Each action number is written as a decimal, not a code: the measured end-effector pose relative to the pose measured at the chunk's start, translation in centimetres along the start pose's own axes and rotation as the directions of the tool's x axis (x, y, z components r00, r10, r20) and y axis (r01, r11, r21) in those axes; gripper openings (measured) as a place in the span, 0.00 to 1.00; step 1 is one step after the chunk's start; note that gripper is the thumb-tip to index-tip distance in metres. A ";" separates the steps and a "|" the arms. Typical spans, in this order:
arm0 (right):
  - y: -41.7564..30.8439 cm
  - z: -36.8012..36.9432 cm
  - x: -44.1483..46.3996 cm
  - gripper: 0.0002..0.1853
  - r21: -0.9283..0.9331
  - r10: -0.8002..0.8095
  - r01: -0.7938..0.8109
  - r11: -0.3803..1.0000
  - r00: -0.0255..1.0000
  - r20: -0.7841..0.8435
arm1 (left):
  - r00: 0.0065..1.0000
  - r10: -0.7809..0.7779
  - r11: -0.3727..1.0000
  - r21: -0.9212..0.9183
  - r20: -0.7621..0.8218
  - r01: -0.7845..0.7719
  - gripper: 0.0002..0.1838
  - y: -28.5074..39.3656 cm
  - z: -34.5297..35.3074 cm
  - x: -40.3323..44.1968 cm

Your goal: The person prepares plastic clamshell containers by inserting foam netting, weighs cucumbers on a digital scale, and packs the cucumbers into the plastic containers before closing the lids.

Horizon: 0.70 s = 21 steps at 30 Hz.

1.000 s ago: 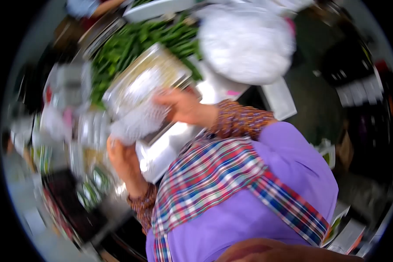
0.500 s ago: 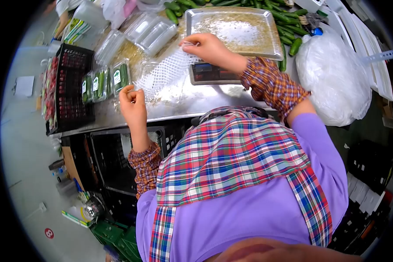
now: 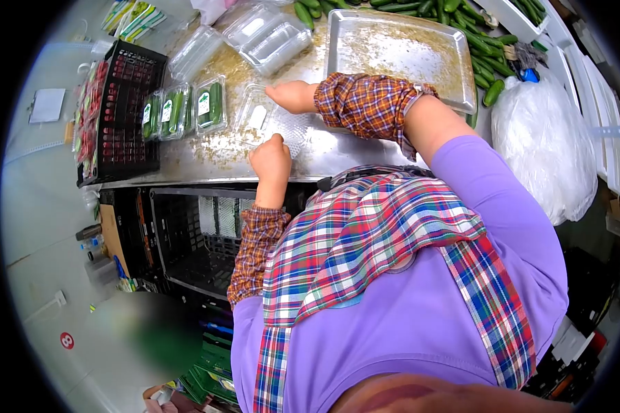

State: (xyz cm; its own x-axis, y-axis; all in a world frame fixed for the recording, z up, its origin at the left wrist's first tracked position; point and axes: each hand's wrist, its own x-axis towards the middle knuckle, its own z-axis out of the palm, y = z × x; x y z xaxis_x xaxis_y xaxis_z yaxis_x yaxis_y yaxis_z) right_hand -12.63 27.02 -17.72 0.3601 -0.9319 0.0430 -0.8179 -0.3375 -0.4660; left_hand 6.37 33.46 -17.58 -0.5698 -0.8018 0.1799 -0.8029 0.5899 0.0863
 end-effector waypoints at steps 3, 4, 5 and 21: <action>1.4 2.7 0.0 0.10 -0.046 -0.089 0.085 0.995 0.992 -0.092 | 0.999 0.037 0.994 0.104 0.027 -0.040 0.03 -0.1 1.1 0.1; 1.9 3.4 -0.1 0.10 -0.076 -0.116 0.107 0.991 0.985 -0.128 | 0.999 0.040 0.993 0.112 0.033 -0.043 0.04 -0.3 1.1 0.1; 1.2 2.1 -0.5 0.10 -0.099 -0.067 0.066 0.993 0.998 -0.011 | 0.998 0.043 0.992 0.120 0.039 -0.047 0.05 -0.3 1.2 0.0; -0.5 2.9 -0.7 0.06 -0.148 -0.143 0.149 0.978 0.988 0.051 | 0.958 0.092 0.934 -0.357 0.273 0.012 0.12 0.8 0.6 2.5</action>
State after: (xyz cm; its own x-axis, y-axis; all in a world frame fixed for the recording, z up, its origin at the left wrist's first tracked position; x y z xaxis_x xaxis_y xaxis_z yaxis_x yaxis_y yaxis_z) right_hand -11.13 28.22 -20.06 0.4957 -0.8662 0.0637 -0.8124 -0.4883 -0.3186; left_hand 4.17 31.87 -17.67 -0.6673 -0.7396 -0.0871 -0.6942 0.5755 0.4322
